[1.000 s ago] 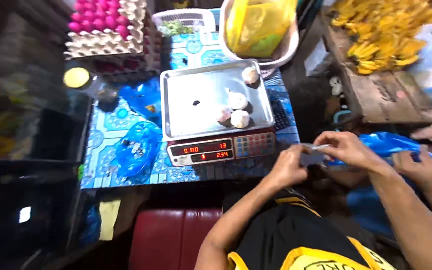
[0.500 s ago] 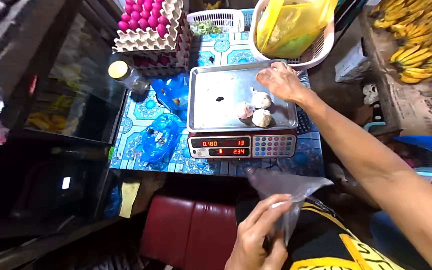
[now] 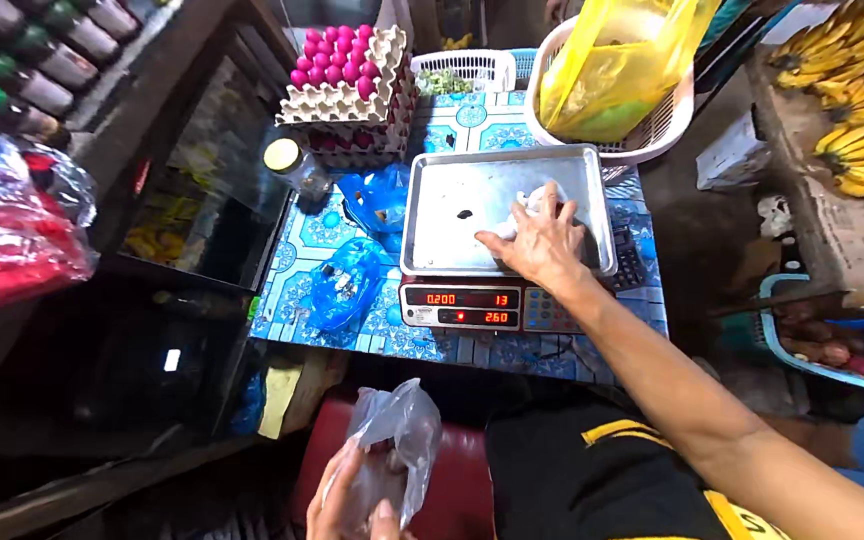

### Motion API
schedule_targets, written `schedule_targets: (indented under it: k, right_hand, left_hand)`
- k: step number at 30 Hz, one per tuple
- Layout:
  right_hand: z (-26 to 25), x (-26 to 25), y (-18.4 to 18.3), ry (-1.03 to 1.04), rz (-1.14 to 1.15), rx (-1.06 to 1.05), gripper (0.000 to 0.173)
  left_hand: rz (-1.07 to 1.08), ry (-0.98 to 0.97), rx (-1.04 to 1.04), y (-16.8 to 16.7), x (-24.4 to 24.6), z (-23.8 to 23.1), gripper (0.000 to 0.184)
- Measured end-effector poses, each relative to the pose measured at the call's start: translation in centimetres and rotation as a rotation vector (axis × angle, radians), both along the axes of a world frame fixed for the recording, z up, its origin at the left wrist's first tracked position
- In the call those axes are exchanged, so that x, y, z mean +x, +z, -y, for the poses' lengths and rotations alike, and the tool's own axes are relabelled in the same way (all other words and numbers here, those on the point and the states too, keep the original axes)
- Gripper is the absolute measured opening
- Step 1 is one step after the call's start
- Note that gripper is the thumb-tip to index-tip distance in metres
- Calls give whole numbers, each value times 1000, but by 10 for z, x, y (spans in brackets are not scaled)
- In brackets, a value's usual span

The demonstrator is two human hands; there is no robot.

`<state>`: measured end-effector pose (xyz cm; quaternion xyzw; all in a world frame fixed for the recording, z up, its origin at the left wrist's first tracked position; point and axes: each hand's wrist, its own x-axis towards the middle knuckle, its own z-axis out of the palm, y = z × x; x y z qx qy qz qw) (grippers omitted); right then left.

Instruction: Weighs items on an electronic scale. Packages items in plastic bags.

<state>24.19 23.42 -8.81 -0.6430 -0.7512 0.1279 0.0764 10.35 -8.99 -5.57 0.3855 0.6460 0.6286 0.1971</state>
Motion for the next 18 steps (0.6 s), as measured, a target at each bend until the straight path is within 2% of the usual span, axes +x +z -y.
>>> schedule_targets:
  k: [4,7,13,15,18]
  right_hand:
    - [-2,-15,-9,75,-55,-12,94]
    - [-14,-20,-2,115,-11,-123,92]
    - [-64,3,10,154,-45,-205,77]
    - [-68,18,2,257,-82,-126,59]
    - [-52,39,-20,489,-230,129,26]
  left_hand:
    - [1,-15,65,5,1,-13,47]
    - [-5,-71,128,14,1,-28,41]
    - [-30,-266,234,57,5,-64,34]
    - [-37,-331,252,72,9,-80,35]
    - [-57,-379,262,87,15,-101,34]
